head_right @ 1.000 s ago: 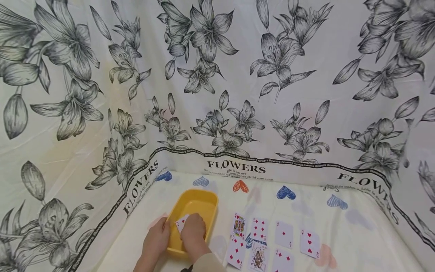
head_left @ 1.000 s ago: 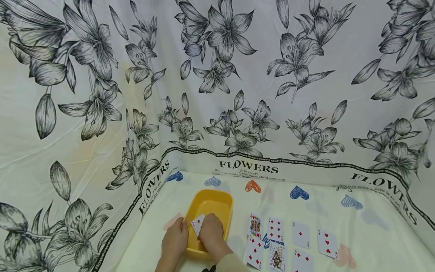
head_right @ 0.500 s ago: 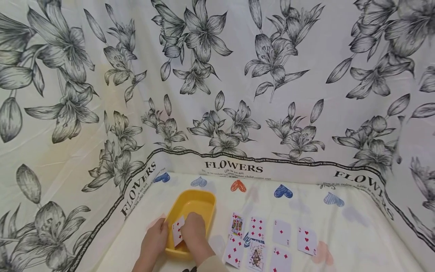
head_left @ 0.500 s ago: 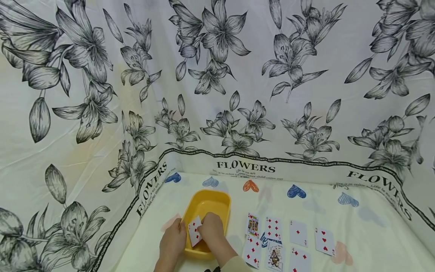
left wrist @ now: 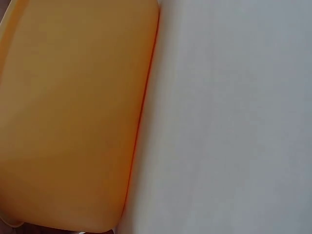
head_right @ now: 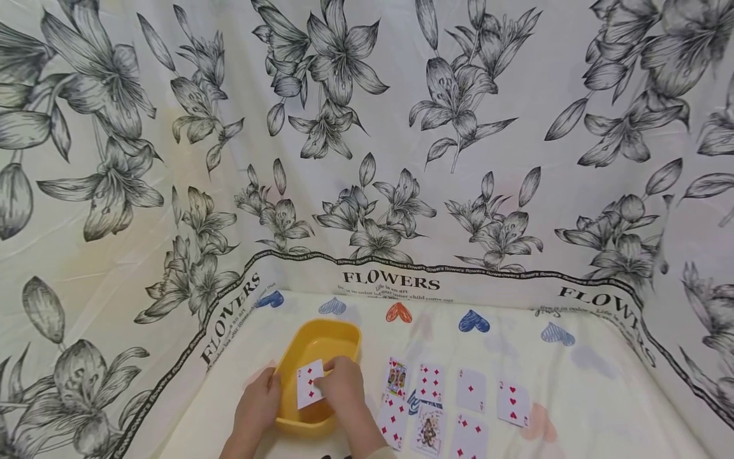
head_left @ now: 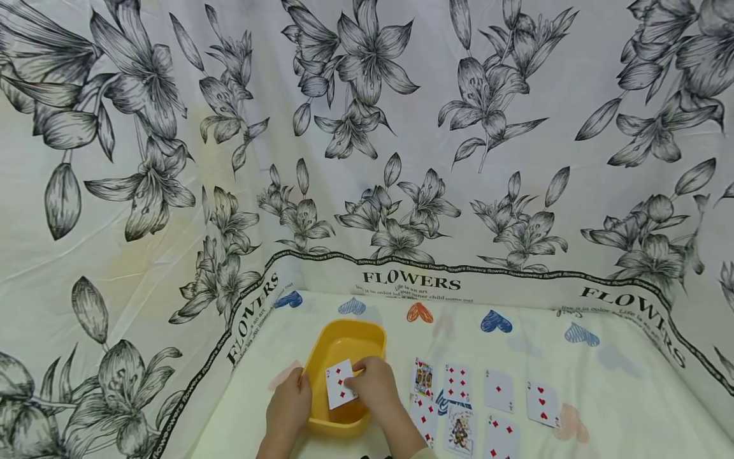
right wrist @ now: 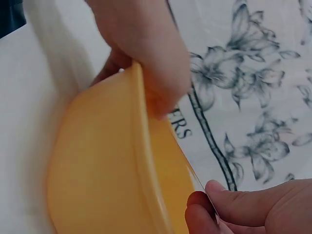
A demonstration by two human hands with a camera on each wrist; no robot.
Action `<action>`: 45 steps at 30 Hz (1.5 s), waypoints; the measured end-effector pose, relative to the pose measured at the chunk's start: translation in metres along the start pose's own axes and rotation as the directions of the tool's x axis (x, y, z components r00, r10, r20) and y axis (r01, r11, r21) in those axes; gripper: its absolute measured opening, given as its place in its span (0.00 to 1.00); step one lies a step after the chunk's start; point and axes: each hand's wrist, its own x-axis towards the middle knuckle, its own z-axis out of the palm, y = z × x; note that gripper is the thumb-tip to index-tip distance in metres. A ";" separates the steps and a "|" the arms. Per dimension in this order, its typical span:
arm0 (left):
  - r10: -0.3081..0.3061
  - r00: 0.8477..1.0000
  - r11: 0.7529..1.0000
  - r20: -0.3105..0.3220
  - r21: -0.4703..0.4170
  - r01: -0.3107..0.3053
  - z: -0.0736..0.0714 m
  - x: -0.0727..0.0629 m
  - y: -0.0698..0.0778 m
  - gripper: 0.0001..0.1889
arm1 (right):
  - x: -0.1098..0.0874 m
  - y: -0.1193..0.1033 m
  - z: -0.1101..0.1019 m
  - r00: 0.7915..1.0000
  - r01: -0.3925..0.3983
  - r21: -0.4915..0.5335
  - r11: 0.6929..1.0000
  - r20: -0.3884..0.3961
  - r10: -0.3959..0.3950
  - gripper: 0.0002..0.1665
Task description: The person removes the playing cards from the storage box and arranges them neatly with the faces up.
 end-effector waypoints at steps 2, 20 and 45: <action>0.004 1.000 1.000 0.008 0.000 -0.004 0.001 0.000 0.000 0.17 | -0.003 0.004 -0.009 1.000 -0.021 0.039 0.999 0.007 0.021 0.13; 0.019 1.000 1.000 0.015 0.005 -0.019 -0.001 0.000 -0.002 0.19 | -0.026 0.040 -0.079 0.993 -0.106 0.196 0.975 -0.031 0.115 0.18; 0.037 0.999 0.999 0.036 -0.004 -0.037 -0.004 0.002 -0.002 0.20 | -0.068 0.093 -0.159 0.915 -0.340 0.115 0.933 -0.188 0.357 0.25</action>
